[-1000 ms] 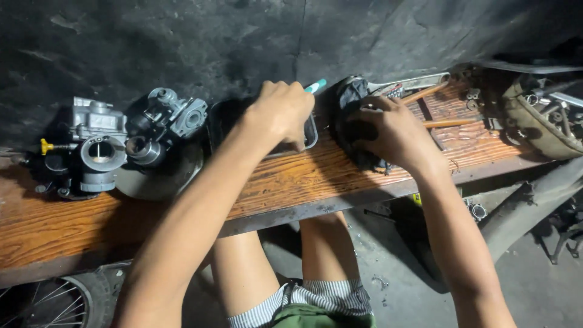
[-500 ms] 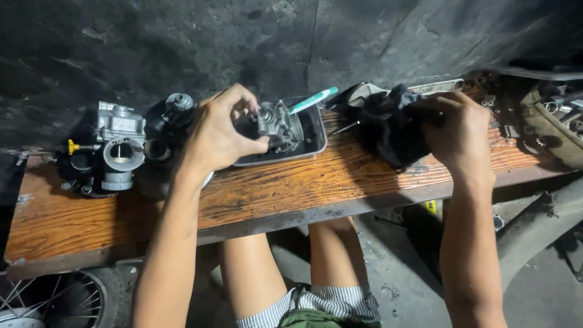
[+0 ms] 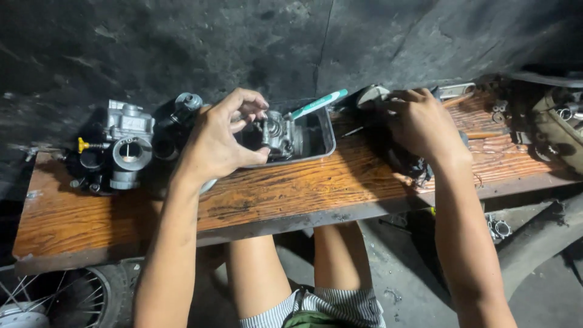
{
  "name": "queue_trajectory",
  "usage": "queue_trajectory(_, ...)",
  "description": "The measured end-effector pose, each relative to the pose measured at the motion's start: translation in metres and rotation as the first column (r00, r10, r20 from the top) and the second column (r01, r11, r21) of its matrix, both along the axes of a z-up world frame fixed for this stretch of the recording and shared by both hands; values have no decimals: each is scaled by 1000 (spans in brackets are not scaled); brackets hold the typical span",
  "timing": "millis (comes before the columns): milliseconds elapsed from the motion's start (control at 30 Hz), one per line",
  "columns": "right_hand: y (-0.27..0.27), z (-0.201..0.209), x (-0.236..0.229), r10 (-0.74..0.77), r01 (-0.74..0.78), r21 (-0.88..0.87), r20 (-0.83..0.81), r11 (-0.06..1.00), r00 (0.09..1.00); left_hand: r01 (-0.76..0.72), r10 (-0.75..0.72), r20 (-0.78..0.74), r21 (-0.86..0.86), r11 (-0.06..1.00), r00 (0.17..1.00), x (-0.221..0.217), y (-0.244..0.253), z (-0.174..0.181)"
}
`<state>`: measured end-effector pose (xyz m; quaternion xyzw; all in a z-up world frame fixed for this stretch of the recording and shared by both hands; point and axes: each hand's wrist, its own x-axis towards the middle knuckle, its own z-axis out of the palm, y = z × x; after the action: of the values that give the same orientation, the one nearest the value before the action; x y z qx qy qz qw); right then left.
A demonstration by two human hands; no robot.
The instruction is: The person cleans a carburetor component using a toothbrush and a screwdriver. They scrub the exterior and interior surfaces of the part, which is held over a small metal tray, and use the screwdriver to manipulate internal components.
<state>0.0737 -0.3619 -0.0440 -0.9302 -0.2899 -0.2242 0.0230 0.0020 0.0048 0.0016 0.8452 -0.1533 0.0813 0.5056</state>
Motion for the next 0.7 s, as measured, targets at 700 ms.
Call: queue_trajectory(700, -5, -34, 37, -147, 108, -285, -120, 952, 982, -16, 28, 461, -31, 999, 887, -3, -18, -40)
